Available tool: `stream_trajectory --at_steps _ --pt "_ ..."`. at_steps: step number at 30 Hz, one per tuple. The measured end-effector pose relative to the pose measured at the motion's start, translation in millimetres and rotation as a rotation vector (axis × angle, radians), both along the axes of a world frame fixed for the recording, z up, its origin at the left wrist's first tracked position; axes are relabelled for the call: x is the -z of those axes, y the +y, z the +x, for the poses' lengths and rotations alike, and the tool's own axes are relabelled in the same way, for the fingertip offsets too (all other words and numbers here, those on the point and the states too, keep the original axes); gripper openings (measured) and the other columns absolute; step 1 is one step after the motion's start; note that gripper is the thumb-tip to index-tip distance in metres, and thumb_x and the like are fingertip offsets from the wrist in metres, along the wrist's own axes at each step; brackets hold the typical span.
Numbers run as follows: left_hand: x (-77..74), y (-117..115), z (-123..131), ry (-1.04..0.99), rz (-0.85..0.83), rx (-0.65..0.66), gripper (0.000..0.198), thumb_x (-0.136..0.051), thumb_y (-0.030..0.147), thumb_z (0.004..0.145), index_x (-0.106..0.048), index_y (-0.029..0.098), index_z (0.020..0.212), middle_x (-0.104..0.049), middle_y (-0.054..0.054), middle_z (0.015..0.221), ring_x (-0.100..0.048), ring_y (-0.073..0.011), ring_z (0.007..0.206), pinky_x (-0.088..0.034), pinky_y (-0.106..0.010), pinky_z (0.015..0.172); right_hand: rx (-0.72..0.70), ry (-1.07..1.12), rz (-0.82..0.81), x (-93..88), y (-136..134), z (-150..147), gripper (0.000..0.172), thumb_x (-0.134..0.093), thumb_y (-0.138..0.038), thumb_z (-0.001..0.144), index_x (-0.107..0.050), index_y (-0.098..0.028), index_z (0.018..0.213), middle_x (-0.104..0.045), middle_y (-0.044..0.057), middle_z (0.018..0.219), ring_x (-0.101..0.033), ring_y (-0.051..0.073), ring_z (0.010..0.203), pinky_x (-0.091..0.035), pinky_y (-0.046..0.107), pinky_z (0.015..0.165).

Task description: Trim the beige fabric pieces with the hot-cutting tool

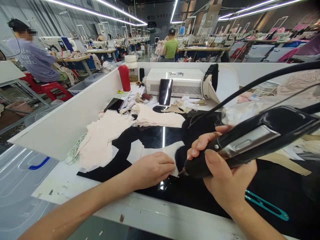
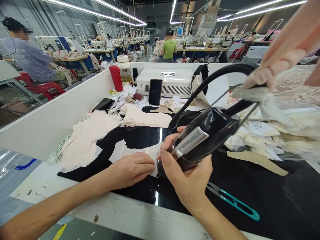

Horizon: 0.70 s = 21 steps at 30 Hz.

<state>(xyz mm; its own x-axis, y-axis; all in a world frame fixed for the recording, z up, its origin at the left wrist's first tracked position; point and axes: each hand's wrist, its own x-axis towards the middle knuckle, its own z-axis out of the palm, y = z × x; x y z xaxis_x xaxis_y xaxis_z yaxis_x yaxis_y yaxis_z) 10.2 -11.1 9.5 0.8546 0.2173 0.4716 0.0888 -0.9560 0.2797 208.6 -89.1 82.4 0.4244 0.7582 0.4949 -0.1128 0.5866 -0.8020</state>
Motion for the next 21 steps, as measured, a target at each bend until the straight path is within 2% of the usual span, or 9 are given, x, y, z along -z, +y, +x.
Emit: stream_trajectory --at_steps 4,7,11,14,17,19,21 --pt "-4.3 -4 -1 0.037 0.013 0.048 0.017 -0.063 0.013 0.119 -0.08 0.015 0.122 -0.087 -0.011 0.118 -0.082 -0.0225 0.114 -0.066 -0.035 0.114 -0.032 -0.017 -0.007 -3.3 -8 3 0.046 -0.104 -0.042 0.093 -0.073 -0.033 0.125 -0.077 -0.004 0.088 -0.072 0.015 0.064 -0.064 0.029 0.055" --pt "-8.3 -13 -5 0.039 -0.011 0.067 0.015 -0.065 0.012 0.118 -0.079 0.014 0.122 -0.086 -0.011 0.117 -0.081 -0.0224 0.113 -0.066 -0.034 0.113 -0.05 -0.025 0.003 -8.2 -13 10 0.051 -0.107 -0.038 0.089 -0.073 -0.034 0.127 -0.077 -0.004 0.089 -0.074 0.017 0.067 -0.067 0.03 0.058" --pt "-16.7 -34 -15 0.056 -0.092 0.087 0.016 -0.062 0.013 0.12 -0.078 0.016 0.119 -0.086 -0.009 0.112 -0.081 -0.021 0.108 -0.067 -0.032 0.109 0.127 -0.028 0.031 -12.5 -7 27 0.055 -0.111 -0.04 0.083 -0.075 -0.034 0.124 -0.076 -0.005 0.089 -0.074 0.016 0.068 -0.069 0.031 0.064" --pt "-22.9 -45 -20 0.081 -0.101 0.096 0.017 -0.059 0.016 0.122 -0.077 0.018 0.122 -0.086 -0.008 0.111 -0.081 -0.0197 0.103 -0.067 -0.031 0.104 0.241 -0.015 0.026 -9.1 6 40 0.055 -0.111 -0.046 0.083 -0.075 -0.035 0.124 -0.076 -0.007 0.087 -0.072 0.015 0.067 -0.067 0.031 0.065" --pt "-25.5 -45 -15 0.095 -0.062 0.052 0.016 -0.061 0.011 0.119 -0.075 0.018 0.119 -0.083 -0.007 0.109 -0.078 -0.0186 0.096 -0.067 -0.029 0.091 0.246 -0.017 0.03 -2.0 17 47 0.057 -0.109 -0.051 0.084 -0.074 -0.035 0.126 -0.077 -0.007 0.088 -0.073 0.015 0.066 -0.066 0.03 0.064" --pt "-24.7 -39 -6 0.123 -0.026 -0.007 0.017 -0.062 0.006 0.116 -0.074 0.019 0.112 -0.079 -0.005 0.102 -0.075 -0.0182 0.089 -0.062 -0.028 0.078 0.229 -0.016 0.034 1.8 20 47 0.057 -0.108 -0.05 0.085 -0.073 -0.034 0.127 -0.077 -0.007 0.089 -0.073 0.015 0.066 -0.066 0.03 0.063" --pt "-22.4 -33 6 0.167 0.034 -0.044 0.02 -0.063 0.005 0.115 -0.072 0.019 0.105 -0.074 -0.003 0.095 -0.071 -0.0185 0.083 -0.058 -0.029 0.071 0.208 -0.017 0.038 3.9 21 45 0.056 -0.107 -0.046 0.086 -0.071 -0.034 0.127 -0.077 -0.008 0.089 -0.073 0.014 0.065 -0.067 0.03 0.063"
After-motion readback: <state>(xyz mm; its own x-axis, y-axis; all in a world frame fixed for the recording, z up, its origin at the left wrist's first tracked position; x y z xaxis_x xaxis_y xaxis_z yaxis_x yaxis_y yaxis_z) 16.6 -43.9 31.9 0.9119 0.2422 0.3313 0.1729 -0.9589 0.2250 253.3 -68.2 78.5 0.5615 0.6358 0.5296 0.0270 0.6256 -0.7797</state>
